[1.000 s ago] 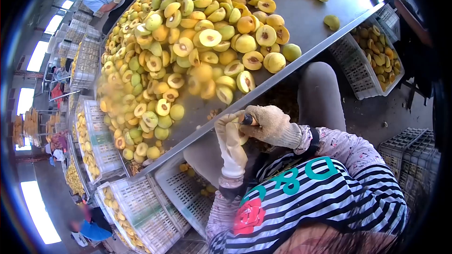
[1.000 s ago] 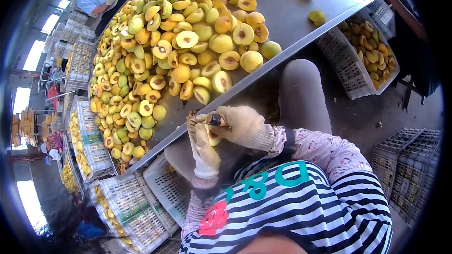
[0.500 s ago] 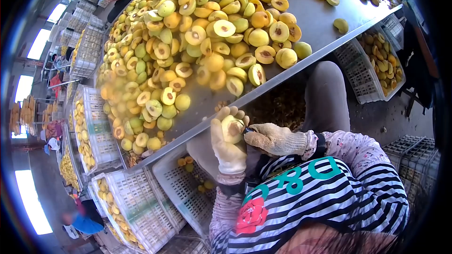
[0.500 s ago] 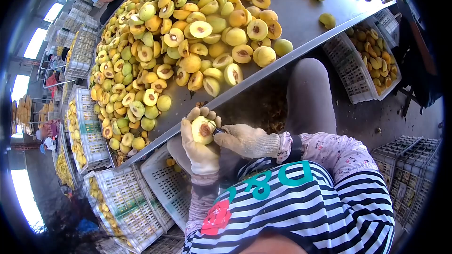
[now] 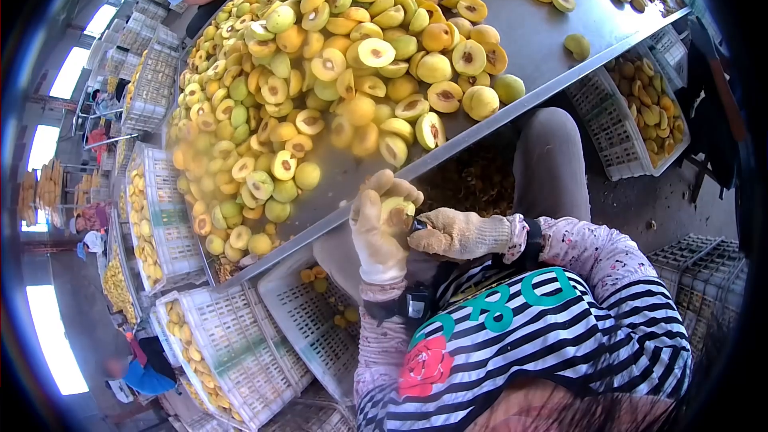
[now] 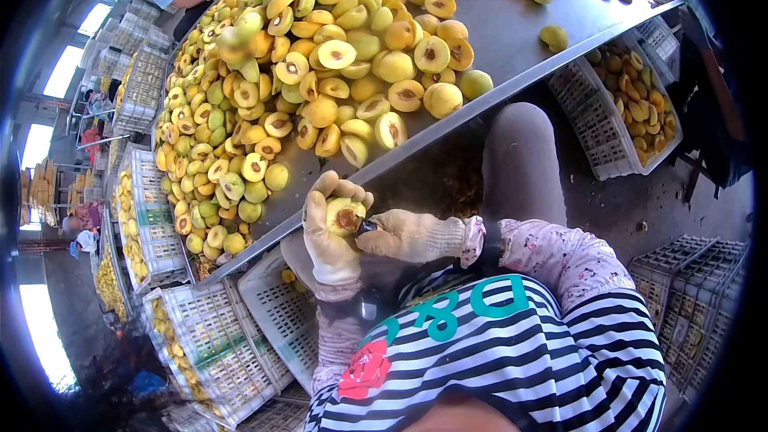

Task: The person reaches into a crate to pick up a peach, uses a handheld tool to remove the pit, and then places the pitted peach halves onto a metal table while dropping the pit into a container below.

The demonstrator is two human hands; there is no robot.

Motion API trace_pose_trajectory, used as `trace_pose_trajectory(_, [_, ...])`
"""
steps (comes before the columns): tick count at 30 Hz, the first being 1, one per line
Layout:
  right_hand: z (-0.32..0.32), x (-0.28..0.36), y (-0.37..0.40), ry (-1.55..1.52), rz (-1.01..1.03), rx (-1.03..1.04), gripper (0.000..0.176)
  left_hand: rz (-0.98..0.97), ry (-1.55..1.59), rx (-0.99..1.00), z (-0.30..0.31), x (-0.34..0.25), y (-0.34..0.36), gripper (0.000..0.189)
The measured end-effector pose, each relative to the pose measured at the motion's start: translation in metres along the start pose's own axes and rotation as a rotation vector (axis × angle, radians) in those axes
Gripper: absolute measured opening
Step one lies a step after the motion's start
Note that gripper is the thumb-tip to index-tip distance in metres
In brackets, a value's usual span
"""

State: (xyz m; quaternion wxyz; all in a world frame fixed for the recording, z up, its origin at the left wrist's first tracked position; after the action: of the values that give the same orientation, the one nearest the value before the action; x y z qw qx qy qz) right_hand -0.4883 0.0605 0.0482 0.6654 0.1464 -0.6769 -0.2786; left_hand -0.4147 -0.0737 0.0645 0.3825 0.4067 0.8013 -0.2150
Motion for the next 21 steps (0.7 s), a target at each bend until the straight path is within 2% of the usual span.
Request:
trace_pose_trajectory(2, [0.007,0.008,0.007,-0.039,-0.003,0.105,0.045,0.072,-0.071,0.105,0.002,-0.006,-0.006,0.039])
trace_pose_trajectory(4, [0.005,0.004,0.012,-0.001,0.077,0.042,0.045,0.199,-0.260,0.202,0.003,-0.012,-0.012,0.040])
trace_pose_trajectory(7, [0.001,0.000,0.011,-0.187,-0.047,0.250,0.046,0.247,-0.163,0.243,-0.005,-0.017,-0.012,0.037])
trace_pose_trajectory(9, [-0.008,0.002,0.017,-0.489,-0.123,0.405,0.047,0.307,-0.090,0.266,-0.005,-0.023,-0.011,0.038])
trace_pose_trajectory(12, [-0.010,0.002,0.023,-0.837,-0.080,0.682,0.046,0.337,0.094,0.280,0.005,-0.016,-0.010,0.039])
trace_pose_trajectory(13, [-0.011,0.002,0.023,-0.893,-0.070,0.730,0.049,0.327,0.110,0.253,0.006,-0.012,-0.008,0.040])
trace_pose_trajectory(15, [-0.017,-0.014,0.007,-1.110,-0.032,1.033,0.051,0.300,0.140,0.196,0.005,-0.006,-0.005,0.040])
trace_pose_trajectory(17, [-0.025,-0.016,-0.009,-1.279,0.023,1.312,0.053,0.288,0.405,0.163,0.003,-0.002,-0.007,0.037])
trace_pose_trajectory(18, [-0.028,-0.020,-0.010,-1.224,0.075,1.326,0.053,0.283,0.535,0.144,0.002,0.000,-0.009,0.036])
trace_pose_trajectory(19, [-0.027,-0.012,-0.004,-1.168,0.124,1.340,0.053,0.377,0.614,0.043,0.005,0.007,-0.012,0.034])
trace_pose_trajectory(20, [-0.026,-0.008,-0.001,-1.110,0.171,1.353,0.053,0.387,0.617,-0.079,0.002,0.012,-0.007,0.034])
trace_pose_trajectory(21, [-0.030,-0.011,-0.003,-1.213,0.113,1.351,0.053,0.375,0.655,-0.084,0.006,0.016,-0.004,0.033])
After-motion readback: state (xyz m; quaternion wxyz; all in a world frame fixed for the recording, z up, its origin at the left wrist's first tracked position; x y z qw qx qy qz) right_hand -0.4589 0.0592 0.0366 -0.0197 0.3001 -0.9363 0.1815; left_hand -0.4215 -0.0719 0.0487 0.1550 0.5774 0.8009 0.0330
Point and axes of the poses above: each hand's wrist, its own y-axis away from the middle knuckle, its own z-axis out of the back of the hand, x = y × z, the point moved 1 cm from there along -y, towards the middle knuckle, and after that the axes turned 9 degrees about -z, right-handed, at the moved point
